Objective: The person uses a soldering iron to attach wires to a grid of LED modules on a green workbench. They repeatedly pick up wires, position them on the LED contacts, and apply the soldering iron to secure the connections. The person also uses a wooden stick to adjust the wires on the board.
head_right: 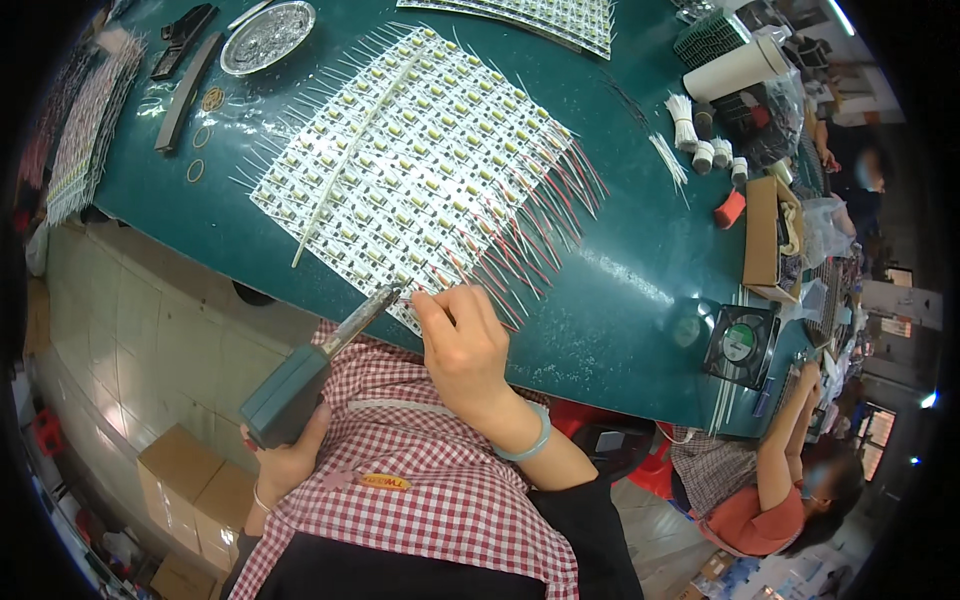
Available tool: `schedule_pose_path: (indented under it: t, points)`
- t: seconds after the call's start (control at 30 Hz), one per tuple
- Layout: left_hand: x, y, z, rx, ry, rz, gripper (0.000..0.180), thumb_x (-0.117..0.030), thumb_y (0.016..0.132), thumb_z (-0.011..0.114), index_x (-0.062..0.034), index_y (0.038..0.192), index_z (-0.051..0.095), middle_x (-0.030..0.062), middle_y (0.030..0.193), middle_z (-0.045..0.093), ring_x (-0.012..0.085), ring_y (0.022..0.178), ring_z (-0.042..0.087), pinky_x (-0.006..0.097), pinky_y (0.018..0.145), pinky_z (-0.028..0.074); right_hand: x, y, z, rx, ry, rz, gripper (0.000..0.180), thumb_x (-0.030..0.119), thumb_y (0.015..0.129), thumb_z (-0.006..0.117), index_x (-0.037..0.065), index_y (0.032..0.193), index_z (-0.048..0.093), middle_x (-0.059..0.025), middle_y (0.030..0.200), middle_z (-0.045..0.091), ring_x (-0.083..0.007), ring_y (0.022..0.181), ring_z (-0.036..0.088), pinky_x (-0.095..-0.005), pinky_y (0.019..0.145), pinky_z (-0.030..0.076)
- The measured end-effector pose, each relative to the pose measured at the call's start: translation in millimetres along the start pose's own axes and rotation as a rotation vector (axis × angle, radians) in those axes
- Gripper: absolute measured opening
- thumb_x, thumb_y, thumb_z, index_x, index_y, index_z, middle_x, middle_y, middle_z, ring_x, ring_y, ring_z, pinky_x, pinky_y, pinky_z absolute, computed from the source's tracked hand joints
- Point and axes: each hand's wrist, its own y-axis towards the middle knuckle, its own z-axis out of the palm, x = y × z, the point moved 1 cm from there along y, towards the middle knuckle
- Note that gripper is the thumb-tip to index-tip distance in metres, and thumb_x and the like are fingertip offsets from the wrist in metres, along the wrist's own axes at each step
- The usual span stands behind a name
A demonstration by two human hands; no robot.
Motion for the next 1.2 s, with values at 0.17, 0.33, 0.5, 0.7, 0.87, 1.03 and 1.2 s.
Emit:
schedule_pose_path:
  t: [0.17, 0.33, 0.5, 0.7, 0.87, 1.03, 1.2]
  points:
    - [-0.5, 1.0, -0.1, 0.004, 0.027, 0.026, 0.025, 0.0, 0.077, 0.074, 0.0063, 0.1, 0.068, 0.0149, 0.095, 0.069, 0.0216, 0.079, 0.068, 0.03, 0.069, 0.054, -1.2, 0.4, 0.9, 0.009, 0.0, -0.01, 0.022, -0.004, 0.075, 0.072, 0.003, 0.096, 0.069, -0.0071, 0.077, 0.053, -0.0232, 0.07, 0.055, -0.0348, 0.058, 0.045]
    - [0.0, 1.4, 0.9, 0.008, 0.063, 0.07, 0.026, 0.001, 0.077, 0.074, 0.0065, 0.101, 0.068, 0.015, 0.095, 0.069, 0.0216, 0.08, 0.068, 0.03, 0.07, 0.054, -3.5, 0.5, 1.0, 0.006, 0.029, -0.004, 0.022, -0.004, 0.075, 0.071, 0.003, 0.095, 0.069, -0.0065, 0.075, 0.052, -0.023, 0.069, 0.054, -0.0349, 0.057, 0.045]
    - [-2.1, 3.4, 2.6, 0.007, 0.046, 0.067, 0.025, 0.001, 0.077, 0.074, 0.0065, 0.1, 0.068, 0.0151, 0.095, 0.069, 0.0211, 0.079, 0.068, 0.029, 0.07, 0.054, -3.9, 1.1, 0.5, 0.022, 0.032, -0.003, 0.024, -0.005, 0.073, 0.07, 0.003, 0.096, 0.069, -0.0068, 0.075, 0.05, -0.0231, 0.069, 0.054, -0.0347, 0.057, 0.044]
    - [-3.5, 7.2, 4.2, -0.009, 0.127, 0.169, 0.018, 0.002, 0.076, 0.074, 0.005, 0.094, 0.068, 0.0138, 0.09, 0.067, 0.0201, 0.074, 0.066, 0.028, 0.066, 0.052, -4.4, 0.4, 2.0, 0.018, -0.001, -0.034, 0.026, -0.007, 0.071, 0.068, 0.001, 0.096, 0.069, -0.0077, 0.075, 0.05, -0.0232, 0.069, 0.054, -0.0343, 0.056, 0.044]
    - [-3.5, 8.1, 4.9, -0.027, 0.169, 0.216, 0.015, 0.002, 0.075, 0.074, 0.0039, 0.088, 0.067, 0.0125, 0.084, 0.066, 0.0198, 0.07, 0.064, 0.028, 0.063, 0.051, -3.4, 0.8, 2.5, 0.016, -0.003, -0.039, 0.027, -0.006, 0.071, 0.068, 0.001, 0.096, 0.068, -0.0077, 0.075, 0.05, -0.0232, 0.069, 0.054, -0.0344, 0.056, 0.045]
    - [-3.3, 7.6, 3.4, -0.003, 0.162, 0.186, 0.016, 0.003, 0.073, 0.074, 0.0045, 0.088, 0.067, 0.0127, 0.083, 0.065, 0.0207, 0.068, 0.064, 0.028, 0.061, 0.051, -1.3, 1.4, 2.1, 0.024, -0.025, -0.036, 0.027, -0.006, 0.071, 0.068, 0.001, 0.097, 0.068, -0.0077, 0.076, 0.05, -0.0234, 0.069, 0.054, -0.0344, 0.056, 0.045]
    - [18.4, -6.2, 0.0, -0.051, 0.107, 0.161, 0.02, 0.003, 0.073, 0.074, 0.0062, 0.092, 0.069, 0.0164, 0.087, 0.068, 0.024, 0.071, 0.068, 0.03, 0.064, 0.054, -1.0, 2.0, 2.0, 0.024, -0.023, -0.037, 0.026, -0.006, 0.071, 0.067, 0.001, 0.097, 0.068, -0.0075, 0.076, 0.051, -0.0237, 0.07, 0.054, -0.0348, 0.056, 0.045]
